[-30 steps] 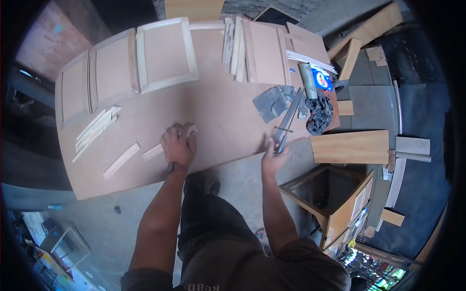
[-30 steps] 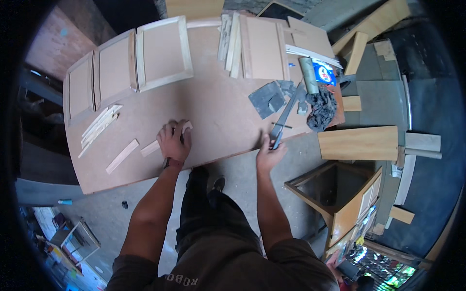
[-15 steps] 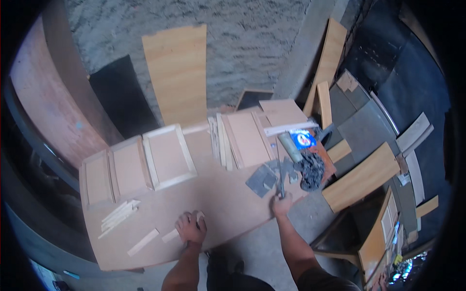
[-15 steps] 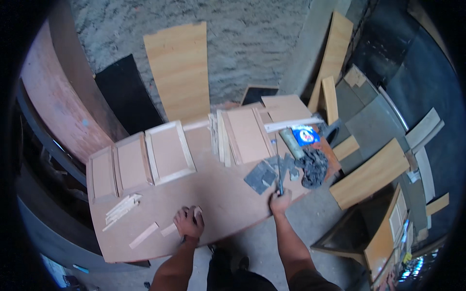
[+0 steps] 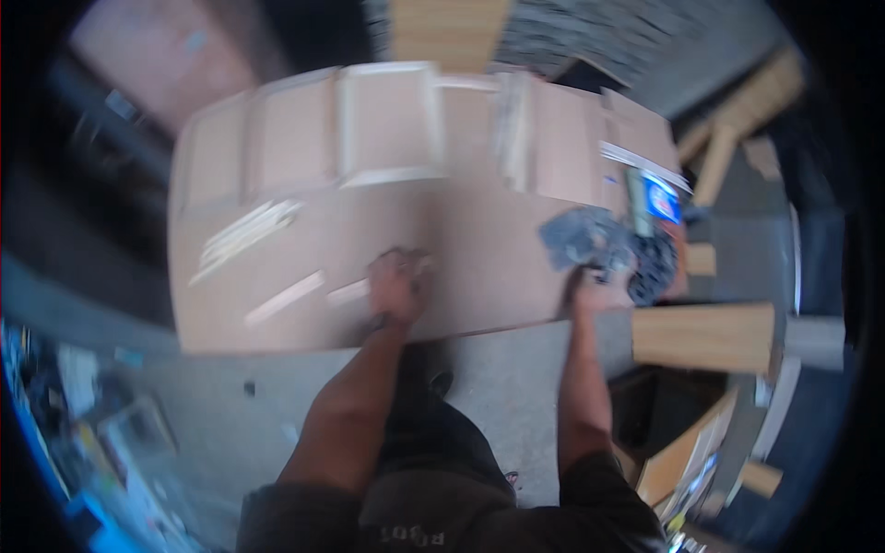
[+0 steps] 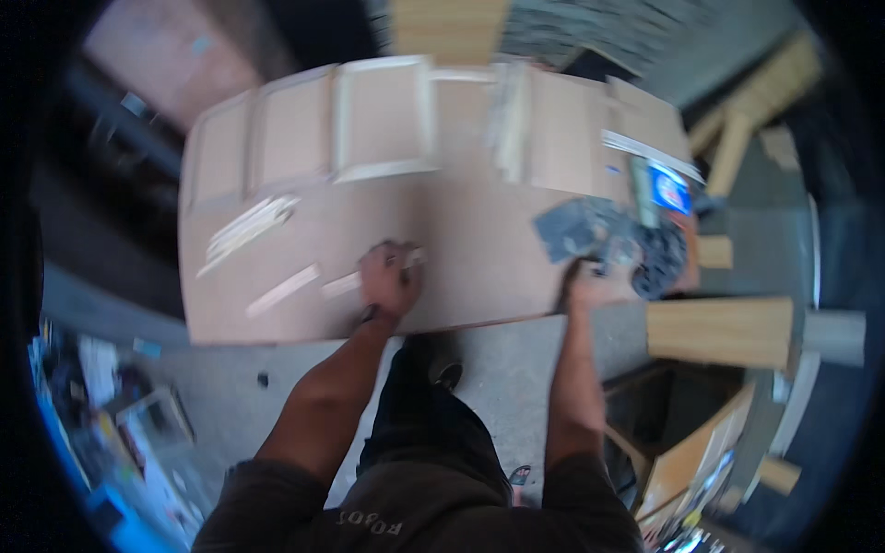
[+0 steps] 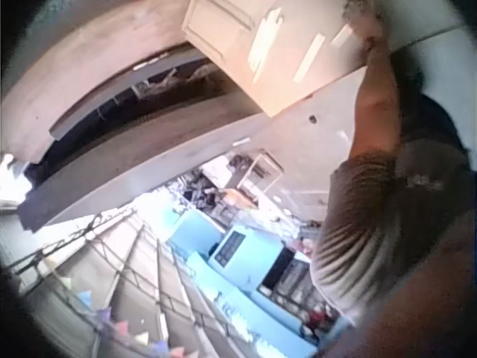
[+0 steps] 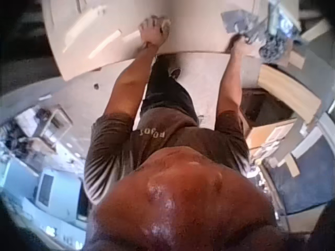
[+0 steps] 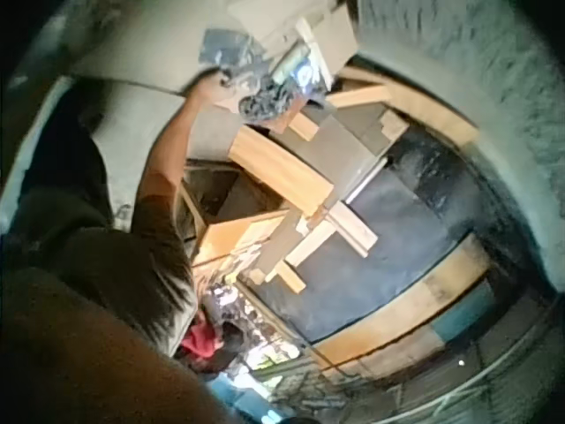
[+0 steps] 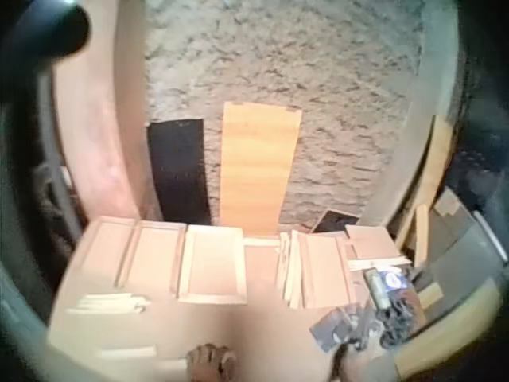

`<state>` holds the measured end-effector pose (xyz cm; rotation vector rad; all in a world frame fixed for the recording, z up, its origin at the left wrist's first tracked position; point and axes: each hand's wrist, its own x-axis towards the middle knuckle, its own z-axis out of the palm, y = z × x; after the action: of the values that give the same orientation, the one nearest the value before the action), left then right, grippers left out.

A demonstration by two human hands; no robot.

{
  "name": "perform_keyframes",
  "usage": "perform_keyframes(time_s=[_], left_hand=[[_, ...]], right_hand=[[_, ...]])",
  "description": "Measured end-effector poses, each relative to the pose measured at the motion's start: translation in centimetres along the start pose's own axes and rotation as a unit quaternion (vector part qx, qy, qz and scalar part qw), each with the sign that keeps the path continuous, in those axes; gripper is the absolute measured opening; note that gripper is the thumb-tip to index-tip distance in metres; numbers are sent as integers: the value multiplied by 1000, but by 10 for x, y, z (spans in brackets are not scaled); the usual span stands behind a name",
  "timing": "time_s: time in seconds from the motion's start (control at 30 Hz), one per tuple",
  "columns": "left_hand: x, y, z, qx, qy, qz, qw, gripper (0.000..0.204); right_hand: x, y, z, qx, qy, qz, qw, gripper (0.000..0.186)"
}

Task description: The person marks a wood piece with a pencil and square, then saws it with a hand saw.

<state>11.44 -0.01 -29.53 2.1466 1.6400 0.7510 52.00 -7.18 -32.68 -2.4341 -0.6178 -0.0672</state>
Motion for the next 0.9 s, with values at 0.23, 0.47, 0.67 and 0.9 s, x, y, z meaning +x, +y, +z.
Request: perform_keyframes(time_s=[0.23,0.47,0.67,0.9], left_hand=[[-1,17,6,19,-4,7,1000,31],[-8,7,-9,33,21,-15,999,32],[-19,4,-12,11,64,-24,998,67],[-74,-142,-80,167,258,-247,919,40]], right_hand=[[105,-6,-23,16,164,-179,970,27],[-68,-52,-37,180,-8,33,983,32],[-185,-19,-92,257,-78,-18,963,35],[-176,14,-108,285,-140,-76,945,36]])
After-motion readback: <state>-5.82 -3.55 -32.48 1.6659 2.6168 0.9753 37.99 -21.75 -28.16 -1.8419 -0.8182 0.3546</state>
